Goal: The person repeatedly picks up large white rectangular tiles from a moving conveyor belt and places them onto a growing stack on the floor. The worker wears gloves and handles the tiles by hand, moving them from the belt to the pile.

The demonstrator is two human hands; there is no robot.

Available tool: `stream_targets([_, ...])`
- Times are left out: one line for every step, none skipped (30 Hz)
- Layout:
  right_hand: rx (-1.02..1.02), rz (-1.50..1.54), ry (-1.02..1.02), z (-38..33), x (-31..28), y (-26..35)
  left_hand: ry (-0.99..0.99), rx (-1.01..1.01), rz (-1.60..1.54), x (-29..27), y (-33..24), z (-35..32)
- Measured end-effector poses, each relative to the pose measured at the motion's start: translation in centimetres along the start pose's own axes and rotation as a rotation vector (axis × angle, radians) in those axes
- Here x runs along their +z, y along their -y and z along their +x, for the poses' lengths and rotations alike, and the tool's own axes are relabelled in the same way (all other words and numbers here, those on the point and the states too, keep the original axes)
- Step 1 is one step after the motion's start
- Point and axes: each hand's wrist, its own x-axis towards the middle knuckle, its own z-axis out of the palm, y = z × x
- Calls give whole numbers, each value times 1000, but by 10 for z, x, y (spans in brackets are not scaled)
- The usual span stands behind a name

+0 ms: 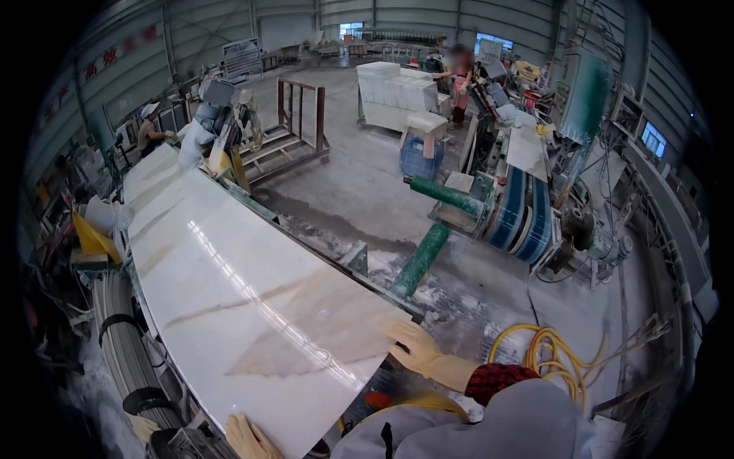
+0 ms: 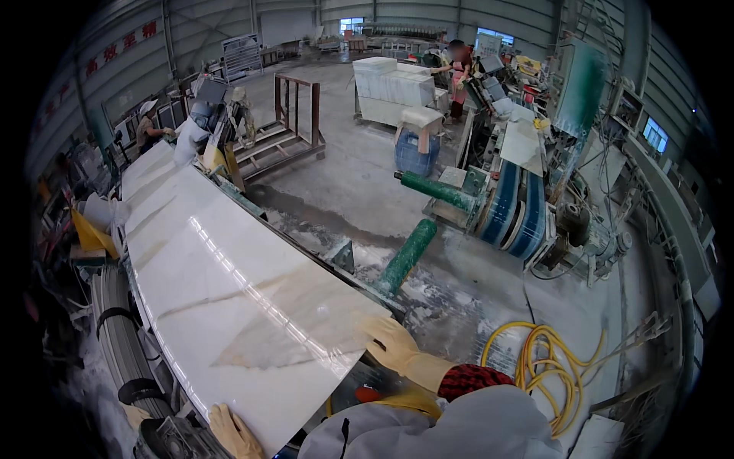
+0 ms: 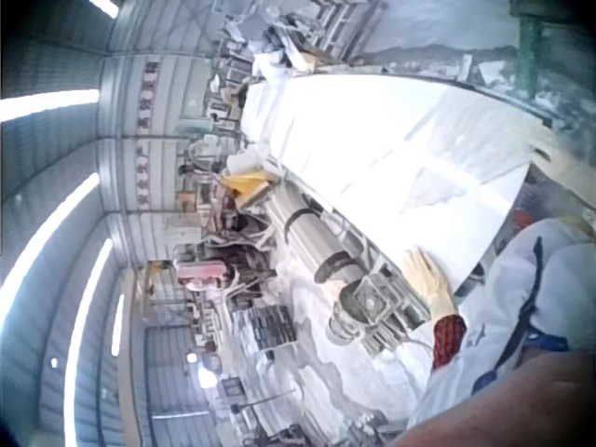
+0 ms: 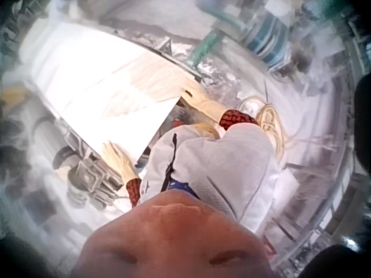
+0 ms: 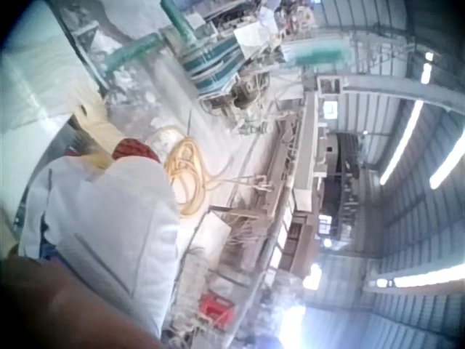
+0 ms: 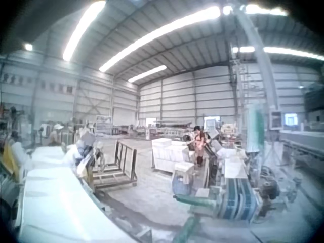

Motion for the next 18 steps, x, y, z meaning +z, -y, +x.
stream_targets([167, 51, 46, -13, -8, 9, 2, 1, 1, 0, 0, -1])
stream_targets([394, 83, 114, -23, -13, 16, 6, 3, 2, 1, 1, -2])
stream_targets([604, 215, 113, -30, -13, 23, 6, 11, 1, 2, 1, -3])
stream_targets([873, 330, 132, -35, -10, 28, 7, 20, 1, 5, 2, -2])
stream_targets([1107, 492, 148, -42, -7, 33, 9, 27, 2, 7, 4, -2])
stream_targets([1195, 660, 274, -37, 0, 30, -50, 56, -27, 9, 5, -3])
stream_targets([1282, 868, 308, -41, 6, 33, -108, 71, -46, 11, 8, -3])
stream_targets([1400, 1081, 352, -41, 16, 35, -170, 146, -40, 10, 12, -6])
stream_targets([1541, 1268, 400, -41, 29, 40, -108, 115, -77, 7, 18, -7])
stream_targets([1511, 1338, 421, -40, 42, 46, -68, 148, -111, 2, 25, -7])
stream_targets([1503, 1381, 437, -39, 56, 53, -47, 199, -139, -3, 29, -9])
stream_targets([1493, 1426, 447, -39, 70, 62, -61, 216, -197, -8, 34, -9])
stream_targets([1473, 1474, 450, -40, 80, 71, -6, 225, -145, -12, 36, -11])
stream_targets([1553, 1519, 368, -38, 95, 81, 22, 200, -121, -14, 36, -13])
stream_targets([1568, 1573, 302, -37, 105, 89, 4, 191, -150, -14, 36, -14])
stream_targets([1599, 1581, 225, -34, 111, 92, -19, 184, -183, -14, 34, -15])
stream_targets([1627, 1592, 140, -35, 112, 96, -41, 182, -222, -12, 32, -17])
stream_targets([1650, 1475, 137, -34, 112, 97, 11, 149, -215, -12, 32, -20])
